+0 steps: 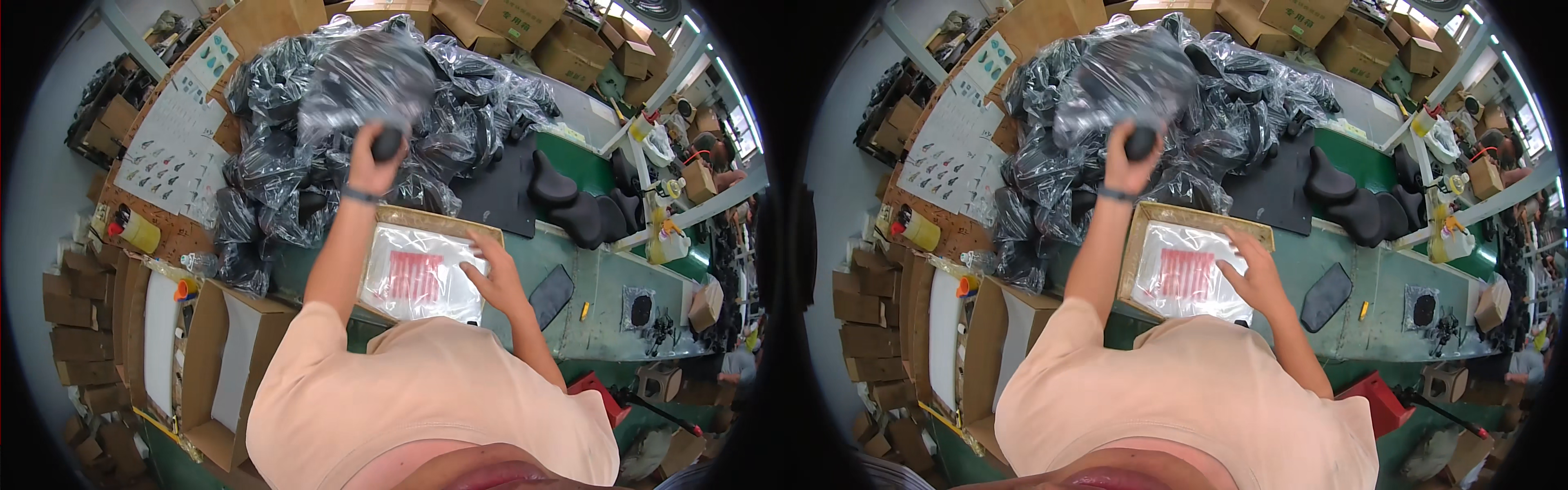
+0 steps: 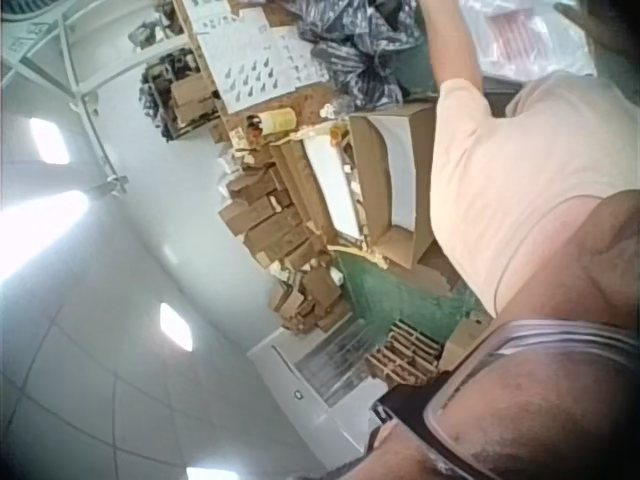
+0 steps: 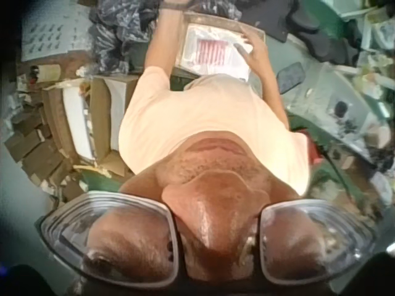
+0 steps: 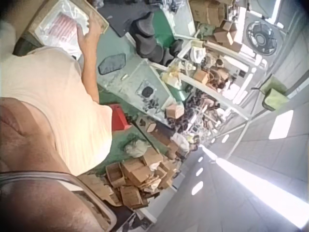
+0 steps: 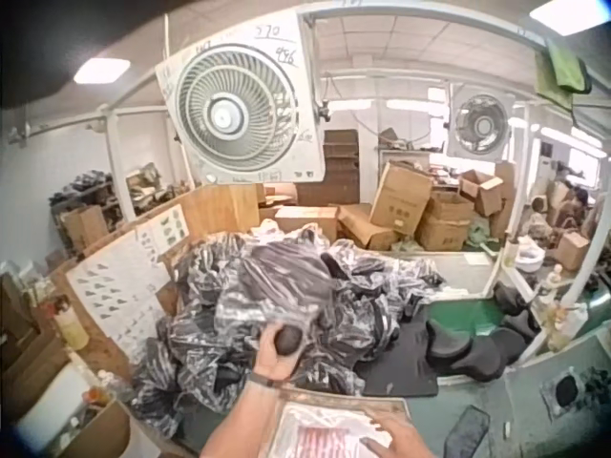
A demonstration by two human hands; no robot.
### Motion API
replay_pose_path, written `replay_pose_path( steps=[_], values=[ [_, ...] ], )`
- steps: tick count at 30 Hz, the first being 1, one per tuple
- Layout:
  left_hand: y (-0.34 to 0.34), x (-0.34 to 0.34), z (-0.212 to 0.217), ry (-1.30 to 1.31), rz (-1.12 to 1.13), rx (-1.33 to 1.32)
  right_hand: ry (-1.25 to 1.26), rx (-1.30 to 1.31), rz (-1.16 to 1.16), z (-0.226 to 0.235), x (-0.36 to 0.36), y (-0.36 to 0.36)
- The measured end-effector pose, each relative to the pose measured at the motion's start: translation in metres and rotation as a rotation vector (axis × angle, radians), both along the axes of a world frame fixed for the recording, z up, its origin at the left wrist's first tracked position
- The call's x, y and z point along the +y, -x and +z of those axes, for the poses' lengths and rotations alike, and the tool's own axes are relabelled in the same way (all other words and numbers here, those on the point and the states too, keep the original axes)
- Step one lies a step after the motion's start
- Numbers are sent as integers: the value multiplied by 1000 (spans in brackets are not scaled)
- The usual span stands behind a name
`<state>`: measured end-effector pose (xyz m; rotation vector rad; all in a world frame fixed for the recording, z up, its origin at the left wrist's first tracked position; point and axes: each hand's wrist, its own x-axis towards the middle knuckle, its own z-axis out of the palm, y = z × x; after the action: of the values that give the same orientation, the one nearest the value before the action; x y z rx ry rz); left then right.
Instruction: Packaging bicycle seats into plastic bags and placing them in boxes.
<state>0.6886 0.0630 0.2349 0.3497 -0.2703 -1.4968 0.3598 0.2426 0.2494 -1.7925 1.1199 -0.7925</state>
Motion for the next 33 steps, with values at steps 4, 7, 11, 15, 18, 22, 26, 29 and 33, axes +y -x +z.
replay_pose_path(
  steps=[4, 7, 11, 15, 18, 22, 26, 29, 33],
  values=[
    [-106, -112, 8, 22, 291, -39, 115, 375, 251, -48, 29, 37],
    [-75, -129, -17, -273, 335, -272, -158, 535, 162, -97, 69, 76],
    [78, -33, -109, -100, 111, -812, -433, 631, -5, -189, 125, 141],
    [177, 125, -231, -71, -433, -1159, -505, 635, -60, -208, 143, 174],
    [242, 209, -243, 36, -753, -1139, -523, 566, -164, -184, 130, 206],
    [283, 226, -225, 177, -1110, -1126, -578, 548, -301, -192, 114, 269],
    [303, 197, -228, 124, -946, -1277, -517, 494, -260, -234, 78, 360],
    [328, 177, -220, -27, -684, -1443, -530, 261, -440, -262, 12, 431],
    [393, 164, -202, -269, -571, -1313, -535, -34, -832, -326, -118, 516]
  ],
)
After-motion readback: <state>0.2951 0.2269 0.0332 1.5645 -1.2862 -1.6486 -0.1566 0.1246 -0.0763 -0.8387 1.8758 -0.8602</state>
